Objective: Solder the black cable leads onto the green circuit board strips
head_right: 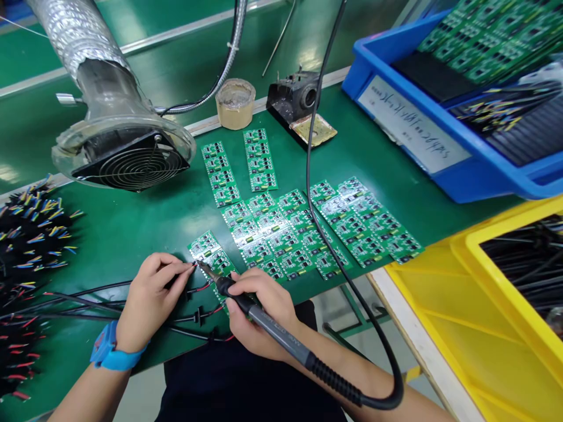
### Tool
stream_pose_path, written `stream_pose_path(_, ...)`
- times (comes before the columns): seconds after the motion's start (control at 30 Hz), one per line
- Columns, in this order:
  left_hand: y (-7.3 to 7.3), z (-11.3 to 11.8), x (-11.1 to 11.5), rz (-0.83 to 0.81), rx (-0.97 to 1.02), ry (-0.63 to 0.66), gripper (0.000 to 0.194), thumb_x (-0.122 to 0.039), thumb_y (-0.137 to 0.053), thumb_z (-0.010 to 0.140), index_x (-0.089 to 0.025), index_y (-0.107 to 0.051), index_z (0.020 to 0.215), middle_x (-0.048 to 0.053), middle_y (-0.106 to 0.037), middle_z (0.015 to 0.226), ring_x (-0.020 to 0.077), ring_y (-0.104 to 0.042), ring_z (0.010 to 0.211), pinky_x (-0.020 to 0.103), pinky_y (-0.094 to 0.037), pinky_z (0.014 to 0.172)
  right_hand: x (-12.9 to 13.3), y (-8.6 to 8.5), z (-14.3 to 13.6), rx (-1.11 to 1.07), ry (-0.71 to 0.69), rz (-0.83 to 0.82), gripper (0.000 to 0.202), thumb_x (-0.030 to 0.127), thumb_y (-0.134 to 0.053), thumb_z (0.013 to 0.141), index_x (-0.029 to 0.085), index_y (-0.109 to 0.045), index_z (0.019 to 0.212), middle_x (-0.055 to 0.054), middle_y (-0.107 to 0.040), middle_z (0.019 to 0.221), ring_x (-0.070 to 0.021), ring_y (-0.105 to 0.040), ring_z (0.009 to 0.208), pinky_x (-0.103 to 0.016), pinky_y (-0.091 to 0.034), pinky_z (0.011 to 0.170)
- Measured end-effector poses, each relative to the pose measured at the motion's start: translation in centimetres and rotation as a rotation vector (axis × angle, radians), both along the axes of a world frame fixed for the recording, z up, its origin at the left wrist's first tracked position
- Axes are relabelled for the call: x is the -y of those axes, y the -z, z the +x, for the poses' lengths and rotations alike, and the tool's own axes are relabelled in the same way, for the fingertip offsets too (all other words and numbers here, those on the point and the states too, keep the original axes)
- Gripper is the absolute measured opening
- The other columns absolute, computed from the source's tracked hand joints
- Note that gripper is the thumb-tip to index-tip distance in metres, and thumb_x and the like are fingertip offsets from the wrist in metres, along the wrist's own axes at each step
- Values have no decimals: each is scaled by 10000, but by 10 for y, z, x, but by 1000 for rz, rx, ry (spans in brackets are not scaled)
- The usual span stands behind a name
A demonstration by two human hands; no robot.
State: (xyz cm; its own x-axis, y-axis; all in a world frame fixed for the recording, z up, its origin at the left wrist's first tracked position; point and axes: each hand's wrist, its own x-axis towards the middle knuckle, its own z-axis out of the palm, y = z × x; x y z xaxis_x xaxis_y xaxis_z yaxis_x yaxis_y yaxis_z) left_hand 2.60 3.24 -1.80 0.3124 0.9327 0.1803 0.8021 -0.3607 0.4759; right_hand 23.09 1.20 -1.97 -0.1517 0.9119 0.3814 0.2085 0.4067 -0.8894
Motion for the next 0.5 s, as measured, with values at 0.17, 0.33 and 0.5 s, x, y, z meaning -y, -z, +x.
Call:
stream_pose_path(0.17, 0, 0, 0, 0, -7, 1, 116, -166, -532, 846, -175, -624, 916, 43, -519, 859, 152, -504, 808, 308, -454, 736, -2, 1, -1, -51, 15, -18, 266, 31, -534, 711, 215, -508, 902, -15, -541, 744, -148, -582, 714, -365, -573, 737)
stream_pose_path(0.33, 0, -1, 0, 19, -27, 17, 116, -171, -530, 848, -169, -622, 920, 48, -518, 860, 157, -502, 807, 315, -451, 734, 2, 5, -1, 24, -23, 14, 317, 14, -561, 689, 214, -505, 930, -26, -547, 780, -161, -583, 751, -399, -559, 796)
stream_pose_path(0.5, 1, -1, 0, 43, -74, 45, 122, -176, -508, 860, -172, -614, 921, 49, -518, 859, 165, -487, 808, 328, -447, 730, 3, 1, 1, -28, 7, -18, 285, 23, -544, 707, 219, -508, 910, -18, -545, 761, -158, -594, 739, -367, -562, 760)
